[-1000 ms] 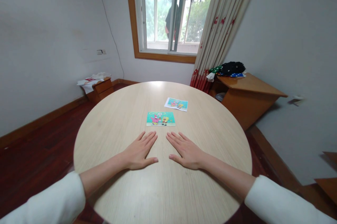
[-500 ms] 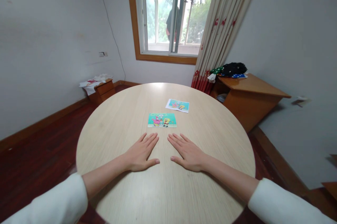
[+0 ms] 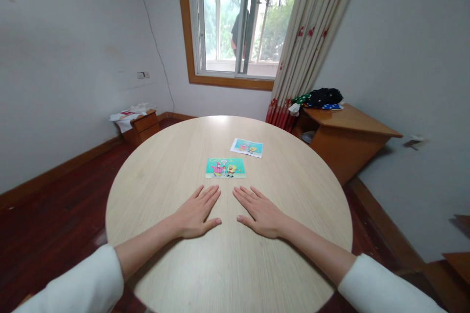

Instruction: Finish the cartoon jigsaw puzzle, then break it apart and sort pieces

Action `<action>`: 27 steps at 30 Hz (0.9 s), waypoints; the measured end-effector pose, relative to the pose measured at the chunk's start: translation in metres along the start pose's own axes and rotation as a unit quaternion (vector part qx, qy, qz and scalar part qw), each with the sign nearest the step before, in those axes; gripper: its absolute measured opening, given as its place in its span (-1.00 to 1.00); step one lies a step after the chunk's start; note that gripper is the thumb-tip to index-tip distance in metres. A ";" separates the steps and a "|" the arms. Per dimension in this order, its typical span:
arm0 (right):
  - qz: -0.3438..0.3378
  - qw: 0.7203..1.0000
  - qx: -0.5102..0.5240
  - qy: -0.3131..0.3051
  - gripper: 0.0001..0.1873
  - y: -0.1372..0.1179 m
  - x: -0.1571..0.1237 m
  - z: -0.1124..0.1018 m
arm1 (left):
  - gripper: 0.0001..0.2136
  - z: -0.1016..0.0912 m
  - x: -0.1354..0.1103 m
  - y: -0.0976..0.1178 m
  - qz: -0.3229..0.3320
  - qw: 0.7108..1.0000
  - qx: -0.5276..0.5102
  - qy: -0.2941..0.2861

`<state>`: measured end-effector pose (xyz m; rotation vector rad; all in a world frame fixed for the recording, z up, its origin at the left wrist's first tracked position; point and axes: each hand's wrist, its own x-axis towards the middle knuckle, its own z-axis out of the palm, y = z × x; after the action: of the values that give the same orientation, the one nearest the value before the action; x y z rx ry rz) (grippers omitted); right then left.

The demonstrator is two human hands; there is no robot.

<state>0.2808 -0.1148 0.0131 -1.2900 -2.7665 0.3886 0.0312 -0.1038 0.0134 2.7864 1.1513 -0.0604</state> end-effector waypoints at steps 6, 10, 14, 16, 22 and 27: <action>0.003 1.000 0.002 0.001 -0.24 -0.002 -0.001 -0.002 | -0.26 0.003 0.000 -0.003 0.002 1.000 -0.004 0.001; 0.012 0.999 0.009 0.030 -0.28 0.002 0.002 0.004 | -0.32 0.011 0.000 -0.007 0.013 0.998 -0.030 0.045; 0.132 0.986 0.006 0.097 -0.29 0.011 0.010 0.015 | -0.48 0.020 0.003 -0.012 -0.040 0.983 -0.099 0.148; 0.169 0.980 0.004 0.103 -0.29 0.014 0.014 0.018 | -0.50 0.024 0.008 -0.016 -0.088 0.966 -0.137 0.199; 0.192 0.976 0.011 0.100 -0.29 0.021 0.029 0.018 | -0.50 0.024 0.036 -0.025 -0.206 0.894 -0.297 0.265; 0.199 0.972 0.057 0.115 -0.32 0.032 0.049 0.011 | -0.60 0.016 0.061 -0.029 -0.243 0.760 -0.489 0.351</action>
<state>0.2714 -0.0601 -0.0085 -1.7355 -2.2582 0.3830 0.0541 -0.0422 -0.0103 1.5067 1.4075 1.2372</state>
